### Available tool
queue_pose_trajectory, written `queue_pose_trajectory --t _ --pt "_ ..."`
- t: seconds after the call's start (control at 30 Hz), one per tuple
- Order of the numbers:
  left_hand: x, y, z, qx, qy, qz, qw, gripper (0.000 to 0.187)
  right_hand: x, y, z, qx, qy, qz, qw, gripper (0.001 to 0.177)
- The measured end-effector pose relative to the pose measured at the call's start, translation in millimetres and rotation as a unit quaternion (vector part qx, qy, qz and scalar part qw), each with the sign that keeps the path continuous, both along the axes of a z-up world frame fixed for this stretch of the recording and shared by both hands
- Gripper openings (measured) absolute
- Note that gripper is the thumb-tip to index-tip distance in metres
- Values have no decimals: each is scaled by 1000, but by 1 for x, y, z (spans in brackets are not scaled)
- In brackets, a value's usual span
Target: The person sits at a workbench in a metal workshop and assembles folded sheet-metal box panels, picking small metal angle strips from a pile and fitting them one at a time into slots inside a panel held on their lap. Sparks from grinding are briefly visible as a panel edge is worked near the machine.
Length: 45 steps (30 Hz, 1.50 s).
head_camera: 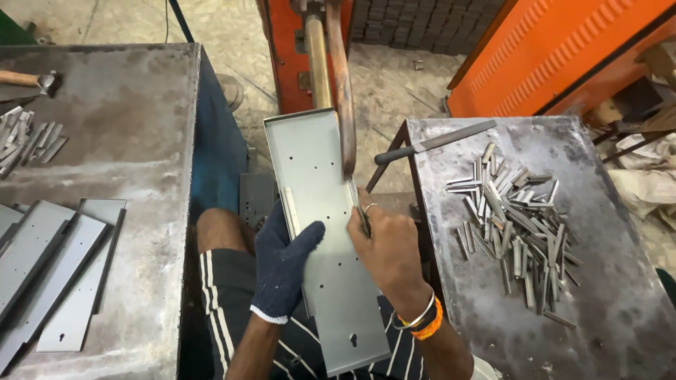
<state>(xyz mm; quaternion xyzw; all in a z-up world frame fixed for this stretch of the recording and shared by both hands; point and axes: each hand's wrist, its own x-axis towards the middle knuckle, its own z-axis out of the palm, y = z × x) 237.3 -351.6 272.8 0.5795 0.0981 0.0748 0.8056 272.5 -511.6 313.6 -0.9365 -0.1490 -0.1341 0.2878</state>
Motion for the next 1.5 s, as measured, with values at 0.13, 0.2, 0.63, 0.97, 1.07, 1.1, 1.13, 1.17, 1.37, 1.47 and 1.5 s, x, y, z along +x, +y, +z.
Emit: queue_pose_trajectory --t 0.13,0.2,0.63,0.97,1.07,1.1,1.13,1.17,1.37,1.47,1.5 --pt "1 2 -1 5 11 0 1000 42 0 3 -2 -9 2 -3 1000 37" --pt "2 2 -3 4 7 0 1000 41 -1 2 -2 -11 1 -11 1000 33" --pt "4 8 1 -2 -10 -9 1000 50 -4 5 -4 -41 19 -26 999 25" --pt "67 39 20 1 -28 -79 996 50 1 6 14 -4 73 28 997 56" --pt "84 45 20 22 -5 -95 995 53 7 10 4 31 85 20 996 55" --pt "89 48 15 44 -12 -98 994 54 8 11 -2 43 81 12 996 53" --pt "89 48 18 45 -11 -96 994 54 8 13 0 43 81 14 996 53" --pt "90 49 20 52 -11 -99 994 57 9 15 1 49 72 8 996 53" --pt "103 52 16 58 -35 -122 990 59 16 18 -6 47 60 -13 997 36" --pt "107 54 15 -7 -31 -146 989 60 15 18 -12 50 57 -23 997 36" --pt "106 54 11 -84 -35 -171 981 60 13 16 -19 50 58 -25 997 37"
